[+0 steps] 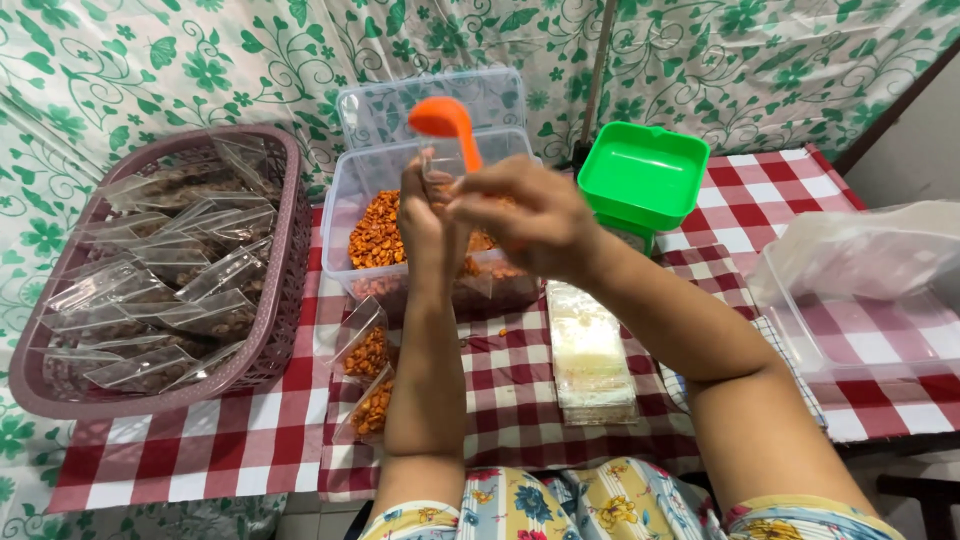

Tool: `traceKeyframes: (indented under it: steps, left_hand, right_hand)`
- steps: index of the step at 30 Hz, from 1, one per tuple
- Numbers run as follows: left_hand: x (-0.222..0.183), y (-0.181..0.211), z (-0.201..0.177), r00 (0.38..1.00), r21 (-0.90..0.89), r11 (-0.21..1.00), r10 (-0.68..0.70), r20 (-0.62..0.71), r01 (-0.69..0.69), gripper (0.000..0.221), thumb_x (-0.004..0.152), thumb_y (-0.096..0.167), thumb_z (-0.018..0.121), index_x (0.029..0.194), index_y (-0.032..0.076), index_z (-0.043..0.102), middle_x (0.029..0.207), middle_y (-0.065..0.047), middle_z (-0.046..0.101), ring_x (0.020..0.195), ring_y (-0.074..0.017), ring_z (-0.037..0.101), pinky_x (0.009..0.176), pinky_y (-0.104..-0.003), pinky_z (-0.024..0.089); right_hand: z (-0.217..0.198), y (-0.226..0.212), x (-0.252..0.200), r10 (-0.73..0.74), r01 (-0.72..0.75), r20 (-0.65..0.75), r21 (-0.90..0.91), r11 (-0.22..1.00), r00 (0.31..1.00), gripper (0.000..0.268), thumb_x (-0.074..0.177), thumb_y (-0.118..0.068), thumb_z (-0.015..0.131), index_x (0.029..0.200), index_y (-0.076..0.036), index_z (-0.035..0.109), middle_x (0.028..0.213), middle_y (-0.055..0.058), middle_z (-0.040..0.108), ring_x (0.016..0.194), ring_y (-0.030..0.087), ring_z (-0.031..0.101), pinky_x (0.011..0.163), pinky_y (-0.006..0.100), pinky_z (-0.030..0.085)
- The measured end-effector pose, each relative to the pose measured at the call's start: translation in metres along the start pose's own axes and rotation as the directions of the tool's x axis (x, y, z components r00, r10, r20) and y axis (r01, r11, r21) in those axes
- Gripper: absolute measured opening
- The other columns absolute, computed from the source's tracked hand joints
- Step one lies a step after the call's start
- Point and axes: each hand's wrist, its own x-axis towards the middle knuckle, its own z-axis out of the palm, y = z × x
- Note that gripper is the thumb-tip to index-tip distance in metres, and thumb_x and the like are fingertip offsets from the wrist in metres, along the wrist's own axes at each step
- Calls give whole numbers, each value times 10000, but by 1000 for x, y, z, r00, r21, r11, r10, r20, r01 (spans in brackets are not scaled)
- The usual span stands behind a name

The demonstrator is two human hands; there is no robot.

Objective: Filling small plastic bags with spicy snacks from a large container using a scoop.

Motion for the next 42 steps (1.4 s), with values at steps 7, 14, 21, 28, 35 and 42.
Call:
traceKeyframes:
  steps: [7,14,21,28,35,42]
  left_hand:
    - [-46,24,3,962,-176,970,-125,242,171,901,761,557,833,1444,83,484,1152,-246,656,1034,-393,684,874,-517,608]
    - [-119,-37,15,891,-423,860,-74,448,284,977,715,408,890,1479,15,424,1085,-170,565,972,-263,590,901,-406,579]
    - [-168,-107,13,917,-486,852,17,398,195,991,685,337,942,1466,-19,447,1112,-125,586,999,-162,549,928,-307,495]
    - [-174,-152,14,956,-596,794,69,284,120,1058,702,431,943,1488,-17,394,1132,-113,554,951,-128,538,874,-274,500]
    - [-167,-143,-4,973,-543,838,73,220,60,1067,687,474,930,1482,-18,414,1092,-88,580,936,-113,554,854,-269,492]
    - [-175,-158,8,979,-474,881,104,174,-10,1038,647,458,931,1435,-46,482,1107,-132,595,961,-161,605,856,-323,526]
  right_hand:
    - [-29,27,-36,629,-631,-126,34,775,767,227,939,-41,595,1120,-79,726,947,98,732,775,250,654,690,350,508]
    - [-1,46,-125,803,-730,314,-340,593,507,123,806,-143,796,894,-93,726,772,126,665,733,361,698,695,463,552]
    - [-5,24,-113,802,-783,395,-259,566,449,367,779,-12,792,1124,-77,686,866,128,730,844,359,731,714,454,597]
    - [16,33,-147,796,-766,352,-258,588,493,363,872,-108,752,1215,-181,655,963,21,788,943,277,749,833,401,601]
    - [39,13,-109,712,-738,546,-230,634,442,115,949,-160,670,1059,-129,682,879,158,747,907,398,714,823,484,574]
    - [62,3,-113,605,-636,505,-134,760,616,69,981,-165,646,1041,-132,648,849,126,688,888,373,693,790,448,581]
